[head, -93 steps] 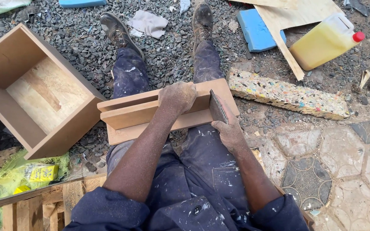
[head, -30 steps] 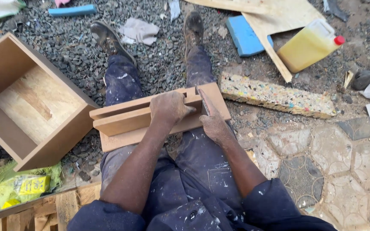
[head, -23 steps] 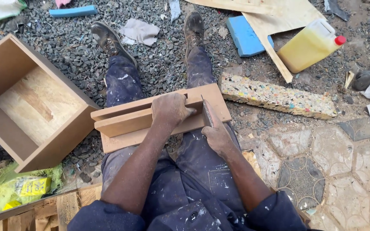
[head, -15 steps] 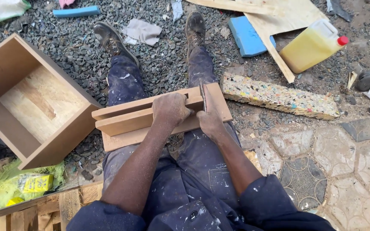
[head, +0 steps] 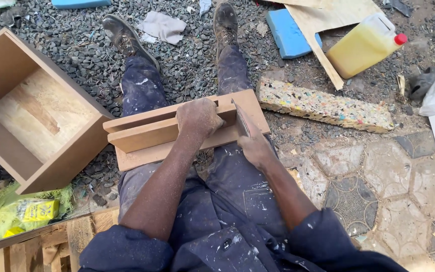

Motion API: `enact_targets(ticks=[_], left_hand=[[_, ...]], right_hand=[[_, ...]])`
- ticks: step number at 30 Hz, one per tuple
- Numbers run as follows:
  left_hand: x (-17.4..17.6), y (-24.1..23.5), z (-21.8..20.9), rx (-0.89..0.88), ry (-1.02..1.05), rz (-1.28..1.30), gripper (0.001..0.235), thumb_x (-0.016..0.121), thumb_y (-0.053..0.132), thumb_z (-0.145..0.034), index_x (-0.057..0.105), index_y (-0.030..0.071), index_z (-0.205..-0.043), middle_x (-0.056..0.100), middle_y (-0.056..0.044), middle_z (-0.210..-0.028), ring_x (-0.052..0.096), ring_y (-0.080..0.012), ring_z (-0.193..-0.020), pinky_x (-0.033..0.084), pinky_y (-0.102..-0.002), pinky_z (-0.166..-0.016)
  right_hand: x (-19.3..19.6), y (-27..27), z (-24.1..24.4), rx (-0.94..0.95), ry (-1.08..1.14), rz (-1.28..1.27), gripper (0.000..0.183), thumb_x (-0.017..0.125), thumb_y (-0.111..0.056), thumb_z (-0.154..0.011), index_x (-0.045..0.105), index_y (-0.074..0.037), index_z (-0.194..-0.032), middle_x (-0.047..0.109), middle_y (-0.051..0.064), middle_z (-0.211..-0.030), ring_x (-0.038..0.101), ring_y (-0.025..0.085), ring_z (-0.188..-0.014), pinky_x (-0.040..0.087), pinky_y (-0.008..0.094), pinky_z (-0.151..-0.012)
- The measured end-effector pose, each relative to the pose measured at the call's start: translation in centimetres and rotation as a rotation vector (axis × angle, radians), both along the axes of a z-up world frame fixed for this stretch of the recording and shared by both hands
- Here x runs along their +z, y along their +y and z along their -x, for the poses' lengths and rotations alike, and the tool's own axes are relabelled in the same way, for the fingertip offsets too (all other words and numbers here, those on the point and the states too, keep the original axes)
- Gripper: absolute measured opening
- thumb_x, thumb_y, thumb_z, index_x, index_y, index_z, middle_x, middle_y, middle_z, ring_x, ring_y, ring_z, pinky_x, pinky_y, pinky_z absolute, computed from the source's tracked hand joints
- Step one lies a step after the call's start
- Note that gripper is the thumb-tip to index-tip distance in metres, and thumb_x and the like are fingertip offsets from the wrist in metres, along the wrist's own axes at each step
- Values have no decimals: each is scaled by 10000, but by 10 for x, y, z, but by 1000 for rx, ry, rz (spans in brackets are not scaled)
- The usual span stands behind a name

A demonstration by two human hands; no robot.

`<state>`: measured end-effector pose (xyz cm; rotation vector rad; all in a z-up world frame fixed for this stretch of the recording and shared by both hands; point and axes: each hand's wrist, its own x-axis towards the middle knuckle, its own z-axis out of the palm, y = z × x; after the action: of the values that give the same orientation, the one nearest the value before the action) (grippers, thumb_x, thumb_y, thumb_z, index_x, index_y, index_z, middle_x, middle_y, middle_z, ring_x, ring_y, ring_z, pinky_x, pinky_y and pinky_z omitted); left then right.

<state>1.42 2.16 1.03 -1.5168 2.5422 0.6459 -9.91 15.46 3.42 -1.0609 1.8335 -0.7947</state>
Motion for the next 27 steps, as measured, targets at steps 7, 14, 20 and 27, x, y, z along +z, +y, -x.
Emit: enact_targets(ticks=[7,14,20,27], left_hand=[[-10,-1,8,-7,-2,-14,353,653,309,-743,803,177,-1033,780,-132,-920,748,-378,-998,591,-501,-838],[39,2,1,51,18,-204,403,656,360,-780,796,90,-1046,775,-179,-1015,717,-384,-1103,550,-502,-967],[12,1,6,-36,-41,-90,390,618,329,-745,804,119,-1016,782,-138,-983,740,-351,-1039,574,-464,-881],[31,5,5,20,-41,-110,440,670,404,-748,784,77,-1020,781,-165,-1015,729,-362,-1081,562,-468,-907]], right_hand=[[-71,-19,33,36,-42,167,972,503,28,-679,332,-160,-1617,487,165,-1509,466,268,-1357,354,444,-1163],[-49,8,20,-38,-142,176,916,510,3,-674,406,-139,-1573,545,163,-1372,489,256,-1194,418,400,-967],[-50,-19,28,19,-155,233,914,513,79,-676,414,-107,-1565,562,205,-1372,531,295,-1253,403,413,-1093],[-23,14,16,-15,-183,144,859,555,-52,-676,472,-116,-1529,618,141,-1329,566,242,-1168,443,424,-1021]])
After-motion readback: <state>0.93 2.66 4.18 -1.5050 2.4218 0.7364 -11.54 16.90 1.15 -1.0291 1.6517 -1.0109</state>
